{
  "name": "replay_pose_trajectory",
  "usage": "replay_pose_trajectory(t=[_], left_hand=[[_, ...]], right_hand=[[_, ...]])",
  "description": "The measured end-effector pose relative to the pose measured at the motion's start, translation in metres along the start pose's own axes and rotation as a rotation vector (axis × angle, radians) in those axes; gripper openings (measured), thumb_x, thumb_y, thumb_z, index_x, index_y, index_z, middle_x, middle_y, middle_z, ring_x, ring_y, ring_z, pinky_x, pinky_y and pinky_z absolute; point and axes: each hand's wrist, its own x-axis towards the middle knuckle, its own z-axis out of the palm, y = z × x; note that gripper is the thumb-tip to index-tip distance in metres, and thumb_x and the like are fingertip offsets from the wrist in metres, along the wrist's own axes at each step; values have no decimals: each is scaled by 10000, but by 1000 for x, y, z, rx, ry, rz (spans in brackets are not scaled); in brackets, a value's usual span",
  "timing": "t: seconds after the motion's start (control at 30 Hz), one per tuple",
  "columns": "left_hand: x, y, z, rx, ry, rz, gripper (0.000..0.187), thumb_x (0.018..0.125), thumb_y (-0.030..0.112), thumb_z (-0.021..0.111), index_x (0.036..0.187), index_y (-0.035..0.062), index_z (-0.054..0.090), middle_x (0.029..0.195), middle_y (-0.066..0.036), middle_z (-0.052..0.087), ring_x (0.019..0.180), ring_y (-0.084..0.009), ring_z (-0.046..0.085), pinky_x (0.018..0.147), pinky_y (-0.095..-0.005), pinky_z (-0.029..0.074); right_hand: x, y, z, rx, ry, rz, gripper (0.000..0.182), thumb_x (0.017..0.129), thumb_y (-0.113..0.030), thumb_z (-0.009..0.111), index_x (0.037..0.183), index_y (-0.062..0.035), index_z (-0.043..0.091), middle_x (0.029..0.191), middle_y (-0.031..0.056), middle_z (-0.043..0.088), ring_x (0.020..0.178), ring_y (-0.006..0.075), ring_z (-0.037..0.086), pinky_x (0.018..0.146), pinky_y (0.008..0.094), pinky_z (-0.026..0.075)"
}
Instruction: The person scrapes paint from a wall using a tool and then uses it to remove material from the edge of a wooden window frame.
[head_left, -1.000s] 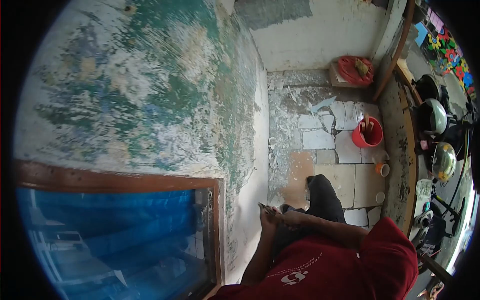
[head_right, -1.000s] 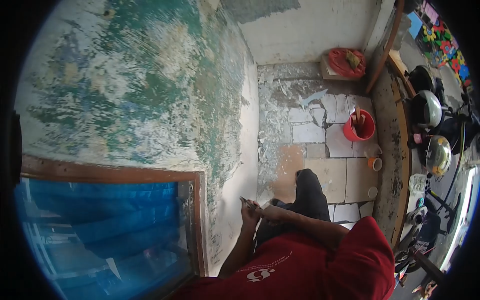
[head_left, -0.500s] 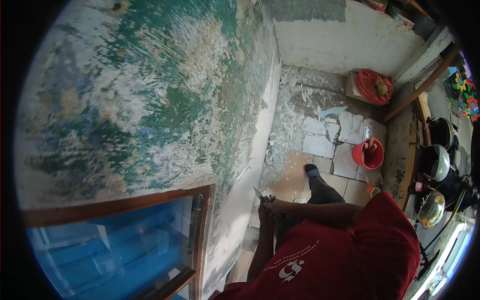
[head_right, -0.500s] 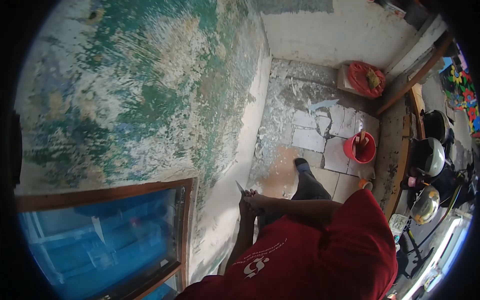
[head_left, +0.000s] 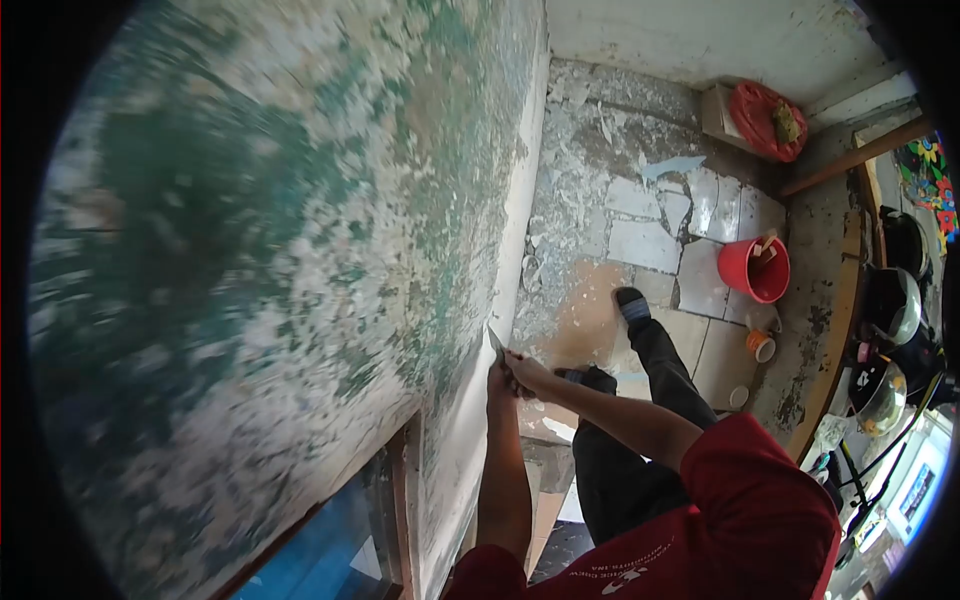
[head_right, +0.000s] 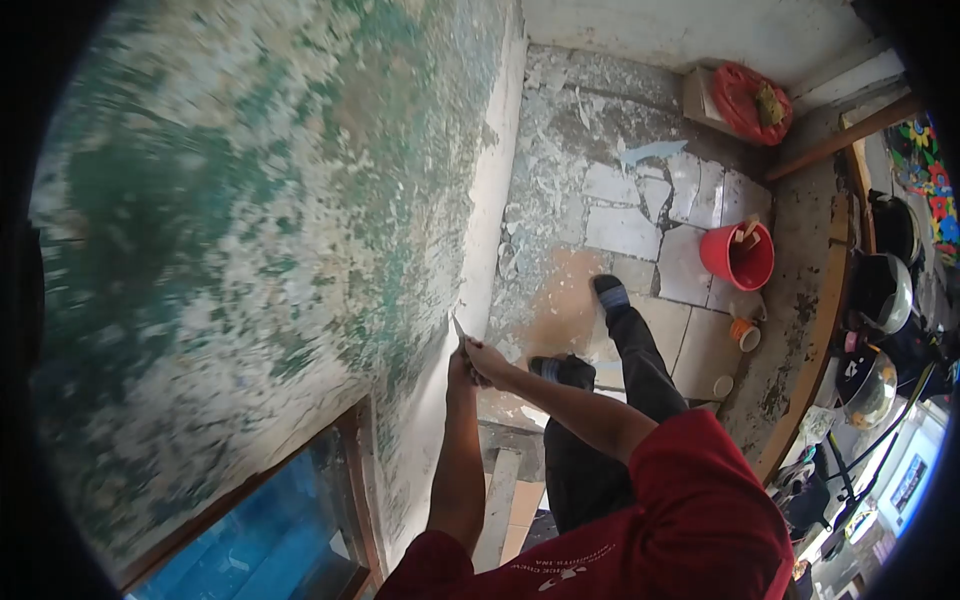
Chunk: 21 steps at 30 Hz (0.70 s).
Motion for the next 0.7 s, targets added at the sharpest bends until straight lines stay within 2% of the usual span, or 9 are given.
replay_pose_trajectory(t=[0.1,0.2,0.23,0.33,0.37,0.47,0.5,0.6,0.7], left_hand=[[40,10,-30,-93,-371,-168,399,875,396,318,680,93,491,447,-71,448,289,-209,385,275,-342,329],[82,14,-41,3,-271,-255,447,857,446,278,605,132,473,312,-32,294,212,-179,266,203,-329,238],[92,13,-49,-17,-367,-256,417,866,413,276,637,126,474,390,-51,385,223,-183,282,200,-329,239],[96,3,-40,-54,-260,-78,399,875,397,276,668,113,465,507,-67,462,245,-191,306,216,-327,245],[85,-5,-20,-240,-55,-2,384,882,391,283,687,109,455,599,-70,492,267,-196,329,238,-321,275],[77,-3,-20,-265,-230,29,392,882,402,290,681,107,454,599,-71,491,280,-200,340,265,-317,312],[54,13,12,19,43,141,238,814,247,393,649,103,485,437,-34,424,297,-149,352,290,-303,317],[64,4,20,-274,99,75,316,845,331,344,660,107,470,489,-54,448,274,-176,336,263,-310,313],[72,2,37,-547,121,10,398,875,415,295,671,112,454,541,-74,473,252,-202,320,235,-316,308]], right_hand=[[30,0,-5,-61,46,-104,493,838,-481,349,565,-72,371,421,29,369,289,126,349,260,271,260],[86,8,-11,-9,46,-136,504,843,-469,341,573,-46,380,414,52,376,283,137,360,258,276,271],[88,4,-13,-62,62,-167,498,848,-455,340,616,-22,421,416,60,390,282,143,376,250,279,274],[85,9,-24,-173,97,-240,487,852,-440,341,695,6,458,426,59,402,281,145,388,244,281,285],[67,4,-25,-354,154,-194,468,856,-423,343,798,27,457,439,53,411,277,144,392,242,276,294],[65,0,-28,-285,48,-243,459,858,-420,338,837,28,434,451,57,418,271,148,388,242,275,303],[71,-4,-27,-257,13,-234,460,858,-424,337,855,29,420,457,55,420,277,148,394,241,275,303],[82,-16,-32,-151,30,-116,427,862,-396,344,824,21,425,452,64,415,277,149,392,244,280,306],[52,-15,-41,-362,78,-296,412,863,-376,346,787,19,433,450,73,415,279,154,391,249,286,313]])
